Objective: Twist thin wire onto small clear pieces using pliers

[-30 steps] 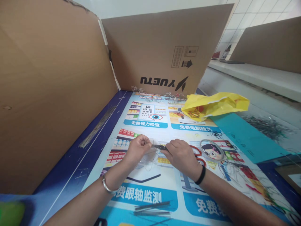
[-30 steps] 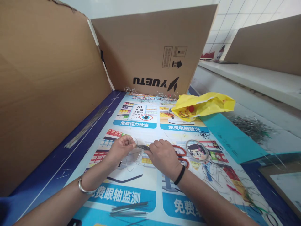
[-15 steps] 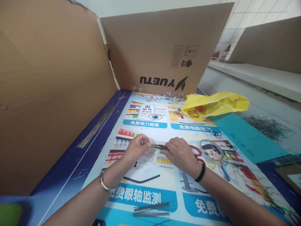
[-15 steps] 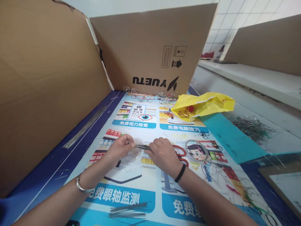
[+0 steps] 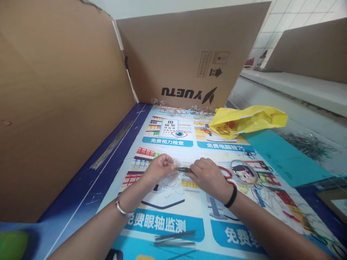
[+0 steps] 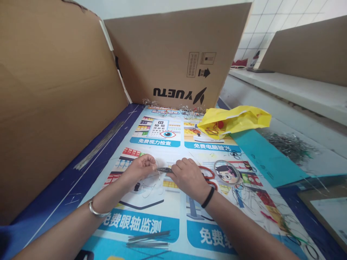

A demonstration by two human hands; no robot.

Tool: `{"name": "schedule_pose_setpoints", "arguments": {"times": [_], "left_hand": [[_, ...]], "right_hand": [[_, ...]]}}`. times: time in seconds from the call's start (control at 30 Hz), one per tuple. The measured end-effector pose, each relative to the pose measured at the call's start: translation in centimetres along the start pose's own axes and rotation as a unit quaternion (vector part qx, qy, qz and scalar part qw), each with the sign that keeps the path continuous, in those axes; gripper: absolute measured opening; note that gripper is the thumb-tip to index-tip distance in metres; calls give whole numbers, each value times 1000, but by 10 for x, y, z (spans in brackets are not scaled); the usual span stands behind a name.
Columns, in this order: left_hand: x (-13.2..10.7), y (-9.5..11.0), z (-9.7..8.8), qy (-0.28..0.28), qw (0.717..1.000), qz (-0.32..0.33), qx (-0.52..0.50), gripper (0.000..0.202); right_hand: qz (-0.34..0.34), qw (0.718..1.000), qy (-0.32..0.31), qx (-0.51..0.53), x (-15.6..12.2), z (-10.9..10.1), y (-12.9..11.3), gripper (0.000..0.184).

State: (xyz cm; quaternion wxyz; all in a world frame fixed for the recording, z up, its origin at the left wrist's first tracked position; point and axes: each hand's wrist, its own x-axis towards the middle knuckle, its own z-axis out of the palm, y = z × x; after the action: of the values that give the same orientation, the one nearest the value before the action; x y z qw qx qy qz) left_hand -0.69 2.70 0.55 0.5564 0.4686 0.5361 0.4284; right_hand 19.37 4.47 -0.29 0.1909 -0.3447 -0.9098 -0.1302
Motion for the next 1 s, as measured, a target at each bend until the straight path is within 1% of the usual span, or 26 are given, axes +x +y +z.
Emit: {"name": "schedule_pose_setpoints", "arguments": {"times": [0.2, 0.3, 0.4, 0.5, 0.57, 0.6, 0.67, 0.7, 0.77, 0.87, 1.0], "left_hand": [[-1, 3, -1, -17, 1000, -11, -9, 25], [0, 2, -5, -44, 999, -13, -10, 27], [2, 0, -10, -69, 998, -4, -6, 25], [2, -1, -13, -69, 997, 4, -22, 23], [2, -1, -13, -68, 997, 2, -34, 23], [2, -1, -13, -66, 997, 3, -35, 22], [1, -1, -12, -66, 997, 6, -29, 21], [1, 0, -12, -68, 997, 9, -22, 21], [0, 0, -13, -74, 997, 11, -9, 21], [0, 1, -13, -79, 997, 7, 4, 22], [1, 0, -13, -85, 996, 5, 1, 23]], "right_hand": [[17, 1000, -10, 20, 0, 1, -2, 25], [23, 999, -20, 38, 1, 0, -1, 25], [9, 999, -20, 44, 1, -2, 5, 25], [-24, 998, -20, 61, 0, -5, 13, 26], [-51, 994, -2, 99, -2, -6, 18, 25], [-47, 992, 20, 119, -3, -6, 20, 24], [-2, 988, 68, 139, -4, -5, 22, 23], [26, 987, 81, 136, -4, -5, 22, 23], [53, 990, 70, 110, -3, -4, 21, 23], [23, 997, 23, 70, -1, -5, 17, 26], [-15, 999, 21, 43, 0, -6, 10, 26]]}}
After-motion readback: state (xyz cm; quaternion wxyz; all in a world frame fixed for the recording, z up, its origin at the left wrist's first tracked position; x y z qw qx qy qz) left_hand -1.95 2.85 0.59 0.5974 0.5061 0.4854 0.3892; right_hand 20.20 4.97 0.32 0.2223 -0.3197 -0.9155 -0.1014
